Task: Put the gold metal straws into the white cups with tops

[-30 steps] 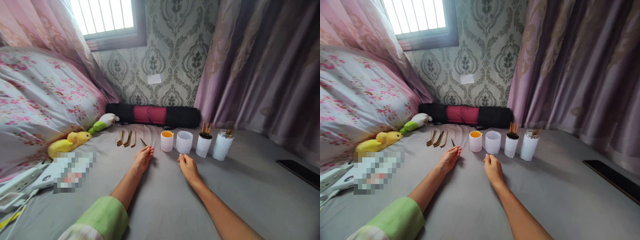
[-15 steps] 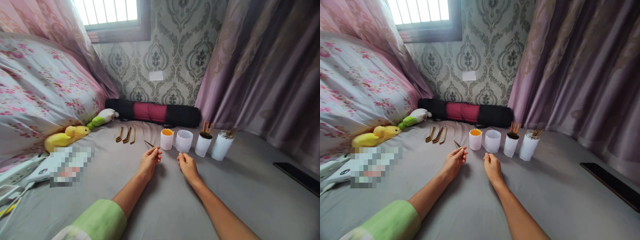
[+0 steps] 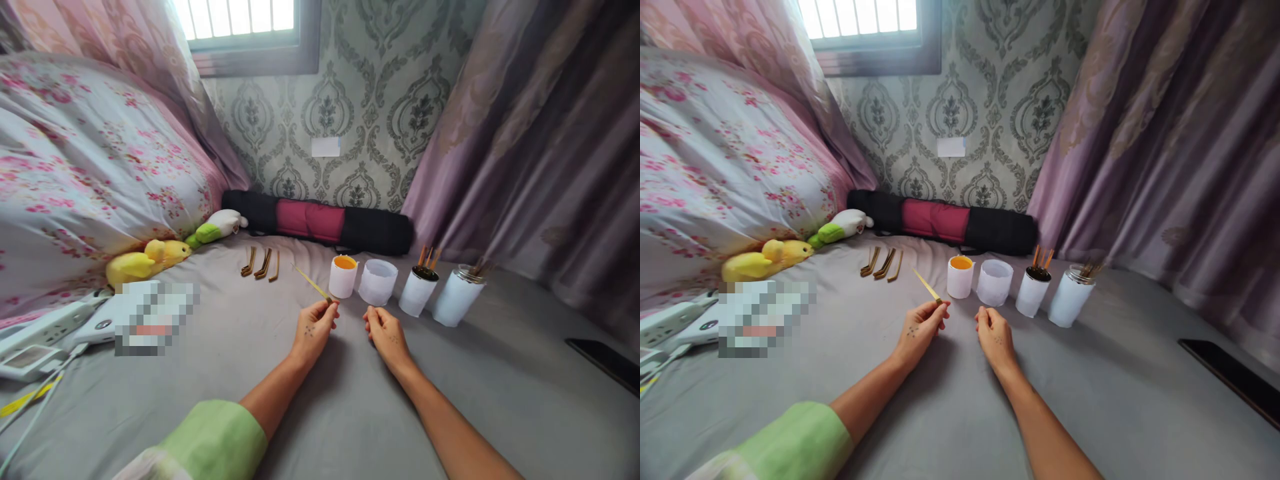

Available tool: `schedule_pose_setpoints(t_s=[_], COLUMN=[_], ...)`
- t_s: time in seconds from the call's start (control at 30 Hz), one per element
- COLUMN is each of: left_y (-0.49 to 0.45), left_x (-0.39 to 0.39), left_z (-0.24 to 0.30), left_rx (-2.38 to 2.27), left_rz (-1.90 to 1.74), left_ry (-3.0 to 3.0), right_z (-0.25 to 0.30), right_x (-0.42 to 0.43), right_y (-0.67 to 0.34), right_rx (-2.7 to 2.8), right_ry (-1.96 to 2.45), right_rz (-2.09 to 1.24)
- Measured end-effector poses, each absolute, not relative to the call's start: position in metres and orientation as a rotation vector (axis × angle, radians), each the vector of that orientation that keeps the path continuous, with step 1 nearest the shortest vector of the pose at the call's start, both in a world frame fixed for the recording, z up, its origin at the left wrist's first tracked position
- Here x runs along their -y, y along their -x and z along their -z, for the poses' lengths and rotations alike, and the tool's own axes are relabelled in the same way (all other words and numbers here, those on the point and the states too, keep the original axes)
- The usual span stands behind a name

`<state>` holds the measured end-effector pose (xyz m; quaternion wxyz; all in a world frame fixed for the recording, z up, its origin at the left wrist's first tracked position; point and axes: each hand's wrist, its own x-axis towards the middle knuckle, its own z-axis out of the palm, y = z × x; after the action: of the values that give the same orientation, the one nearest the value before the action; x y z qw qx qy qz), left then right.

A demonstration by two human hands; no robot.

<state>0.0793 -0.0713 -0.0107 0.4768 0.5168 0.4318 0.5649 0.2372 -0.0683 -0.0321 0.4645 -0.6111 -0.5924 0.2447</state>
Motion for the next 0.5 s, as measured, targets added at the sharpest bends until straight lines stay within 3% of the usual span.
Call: schedule_pose_setpoints(t_s=[0.5], left_y=[-0.0769], left_x=[0.076], left_z=[0.0189], left_rx=[-1.154], left_rz=[-1.432], left_ry=[-1.564], right_z=[0.0275], right_x=[0.0714], right_y=[-0.236], right_rx=[1.425], right_ry=[1.473], right_rz=[-0.695])
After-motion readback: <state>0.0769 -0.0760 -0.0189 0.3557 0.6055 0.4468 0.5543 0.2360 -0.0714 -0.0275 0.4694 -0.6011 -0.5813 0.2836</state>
